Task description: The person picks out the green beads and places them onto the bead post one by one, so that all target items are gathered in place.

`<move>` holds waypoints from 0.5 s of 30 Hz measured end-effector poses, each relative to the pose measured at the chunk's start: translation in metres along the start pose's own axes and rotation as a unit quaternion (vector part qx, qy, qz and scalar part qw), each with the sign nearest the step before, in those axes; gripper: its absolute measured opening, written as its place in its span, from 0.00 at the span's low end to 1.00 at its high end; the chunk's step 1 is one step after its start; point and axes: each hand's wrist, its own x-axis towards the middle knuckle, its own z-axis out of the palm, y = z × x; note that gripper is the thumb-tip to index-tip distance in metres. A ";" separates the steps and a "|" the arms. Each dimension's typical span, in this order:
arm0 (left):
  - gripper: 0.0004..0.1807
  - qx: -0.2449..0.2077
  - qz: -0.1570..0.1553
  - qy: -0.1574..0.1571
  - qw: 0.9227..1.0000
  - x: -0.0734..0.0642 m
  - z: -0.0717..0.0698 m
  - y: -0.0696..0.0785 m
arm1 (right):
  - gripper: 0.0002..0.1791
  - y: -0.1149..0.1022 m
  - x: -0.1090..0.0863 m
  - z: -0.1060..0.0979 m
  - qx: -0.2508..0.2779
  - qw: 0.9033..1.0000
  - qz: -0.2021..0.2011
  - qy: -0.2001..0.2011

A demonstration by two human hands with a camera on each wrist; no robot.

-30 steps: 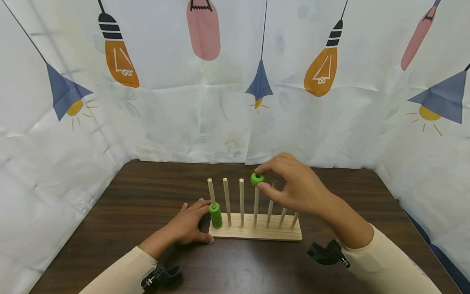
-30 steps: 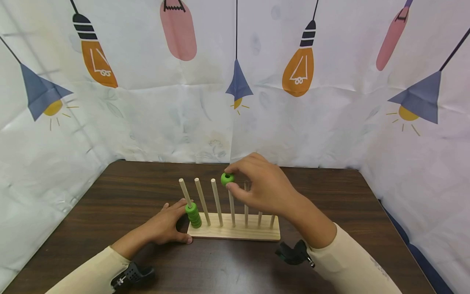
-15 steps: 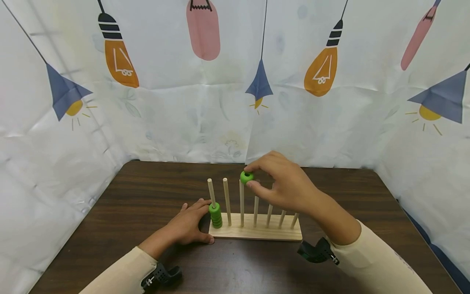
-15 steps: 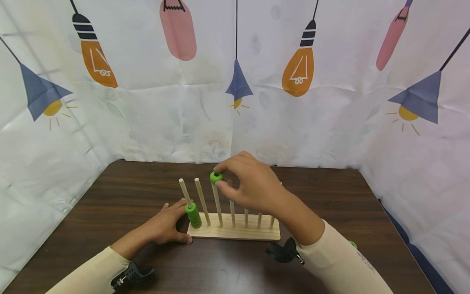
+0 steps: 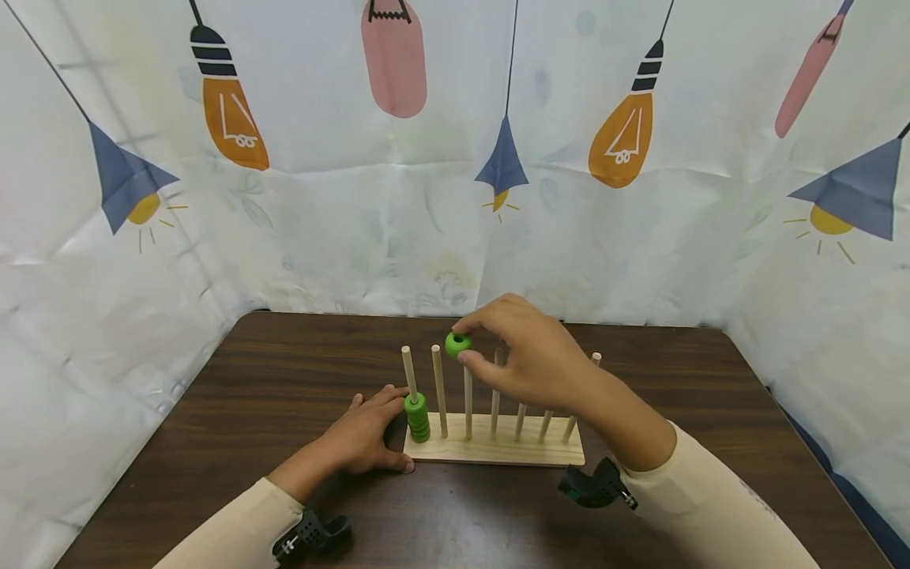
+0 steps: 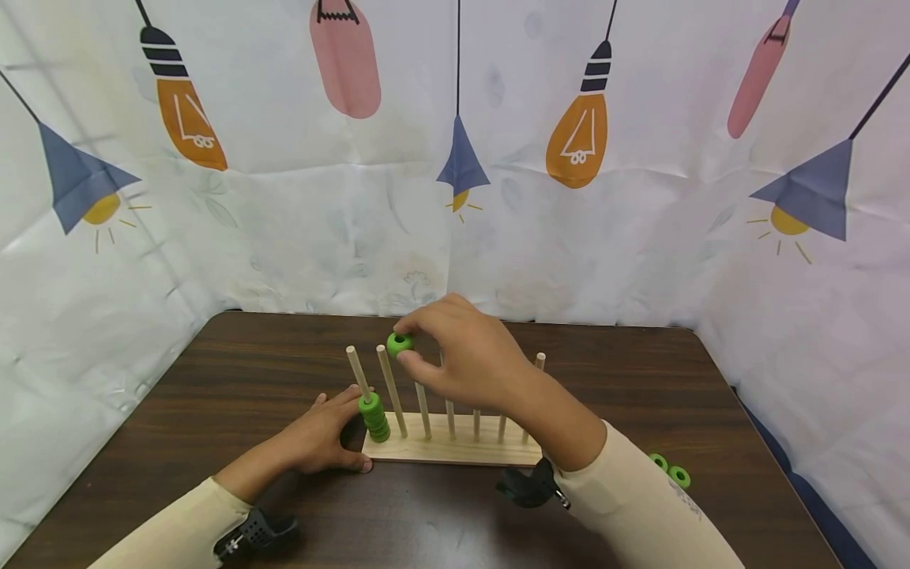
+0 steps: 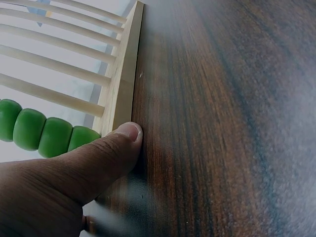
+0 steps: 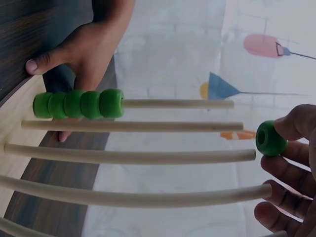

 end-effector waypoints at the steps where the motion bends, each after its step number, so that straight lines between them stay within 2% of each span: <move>1: 0.53 -0.001 0.000 0.000 1.000 0.000 0.000 0.000 | 0.13 -0.001 0.001 0.001 0.000 1.000 0.000 -0.001; 15: 0.54 -0.003 0.003 0.001 1.000 0.000 -0.001 0.000 | 0.13 -0.007 0.013 0.009 0.011 1.000 0.014 -0.014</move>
